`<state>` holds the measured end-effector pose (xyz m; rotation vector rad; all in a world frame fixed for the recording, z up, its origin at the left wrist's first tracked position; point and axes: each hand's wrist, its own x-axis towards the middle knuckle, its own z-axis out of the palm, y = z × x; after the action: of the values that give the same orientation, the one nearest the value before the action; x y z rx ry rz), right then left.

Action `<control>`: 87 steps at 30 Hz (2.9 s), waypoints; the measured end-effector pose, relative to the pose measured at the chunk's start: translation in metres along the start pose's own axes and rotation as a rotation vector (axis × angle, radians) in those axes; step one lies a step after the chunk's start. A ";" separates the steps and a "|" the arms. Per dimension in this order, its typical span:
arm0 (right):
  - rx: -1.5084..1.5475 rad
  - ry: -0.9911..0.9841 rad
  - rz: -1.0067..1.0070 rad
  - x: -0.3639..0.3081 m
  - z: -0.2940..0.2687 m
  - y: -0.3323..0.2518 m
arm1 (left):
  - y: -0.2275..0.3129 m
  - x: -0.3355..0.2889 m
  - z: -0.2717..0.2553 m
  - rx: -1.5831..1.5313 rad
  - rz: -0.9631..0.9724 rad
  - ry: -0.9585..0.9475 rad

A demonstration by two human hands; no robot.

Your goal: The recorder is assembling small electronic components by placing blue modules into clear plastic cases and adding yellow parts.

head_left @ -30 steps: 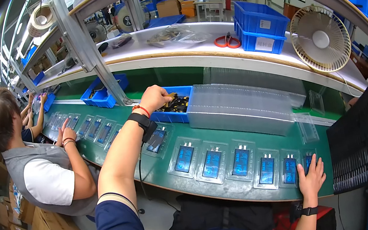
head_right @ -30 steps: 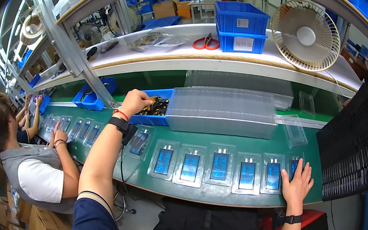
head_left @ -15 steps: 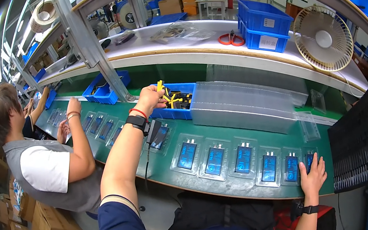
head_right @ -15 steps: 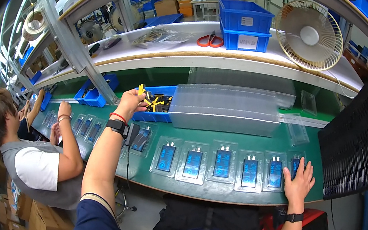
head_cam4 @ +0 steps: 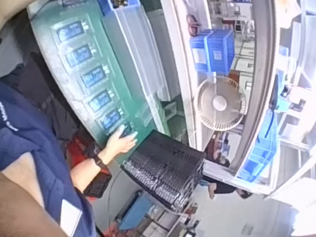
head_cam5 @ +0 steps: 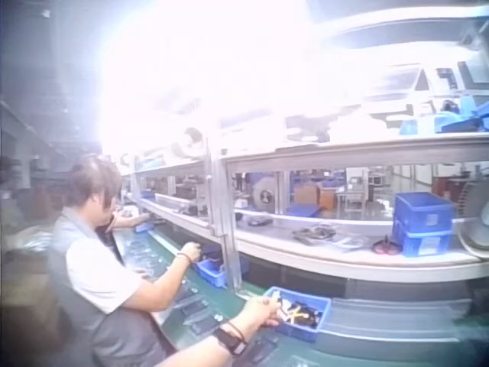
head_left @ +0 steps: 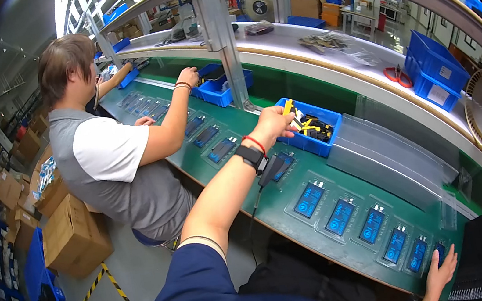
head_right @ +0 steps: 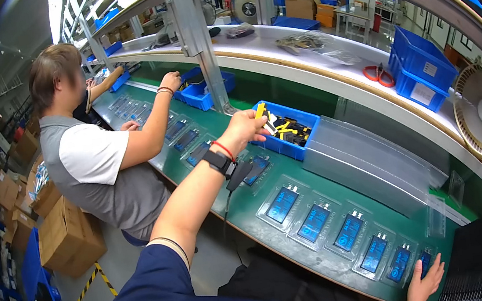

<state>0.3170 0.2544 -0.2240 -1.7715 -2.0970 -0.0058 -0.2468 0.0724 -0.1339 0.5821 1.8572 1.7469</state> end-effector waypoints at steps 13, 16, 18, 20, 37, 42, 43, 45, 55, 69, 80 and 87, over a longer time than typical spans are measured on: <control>1.019 -0.641 -0.674 -0.054 -0.002 -0.296 | -0.060 -0.150 0.056 -0.452 0.033 -0.046; 1.188 -0.846 -0.458 -0.071 0.022 -0.324 | -0.069 -0.164 0.055 -0.498 0.085 0.021; 1.398 -0.972 -0.328 -0.077 0.031 -0.331 | -0.073 -0.169 0.050 -0.479 0.066 0.053; 1.399 -0.983 -0.369 -0.078 0.035 -0.334 | -0.077 -0.171 0.046 -0.482 0.113 0.084; 1.112 -0.720 -0.526 -0.082 0.028 -0.321 | -0.097 -0.183 0.060 -0.510 0.067 0.105; 1.067 -0.665 -0.453 -0.071 0.024 -0.293 | -0.095 -0.184 0.069 -0.491 0.029 0.070; 0.963 -0.616 -0.469 -0.069 0.023 -0.286 | -0.095 -0.184 0.070 -0.479 0.031 0.077; 0.739 -0.377 -0.673 -0.067 0.022 -0.275 | -0.095 -0.184 0.072 -0.456 0.020 0.065; 1.324 -0.690 -0.280 -0.058 0.017 -0.244 | -0.091 -0.197 0.127 -0.464 -0.052 -0.189; 1.132 -0.501 -0.252 -0.048 0.006 -0.191 | -0.084 -0.207 0.164 -0.383 -0.111 -0.327; 0.752 -0.371 -0.146 -0.023 -0.002 -0.128 | -0.084 -0.213 0.179 -0.302 -0.150 -0.422; 0.656 -0.187 -0.110 -0.007 -0.009 -0.085 | -0.080 -0.213 0.179 -0.269 -0.173 -0.460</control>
<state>0.2397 0.2283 -0.1965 -1.2925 -1.9917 0.7518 0.0345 0.0705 -0.2030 0.6310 1.2942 1.5545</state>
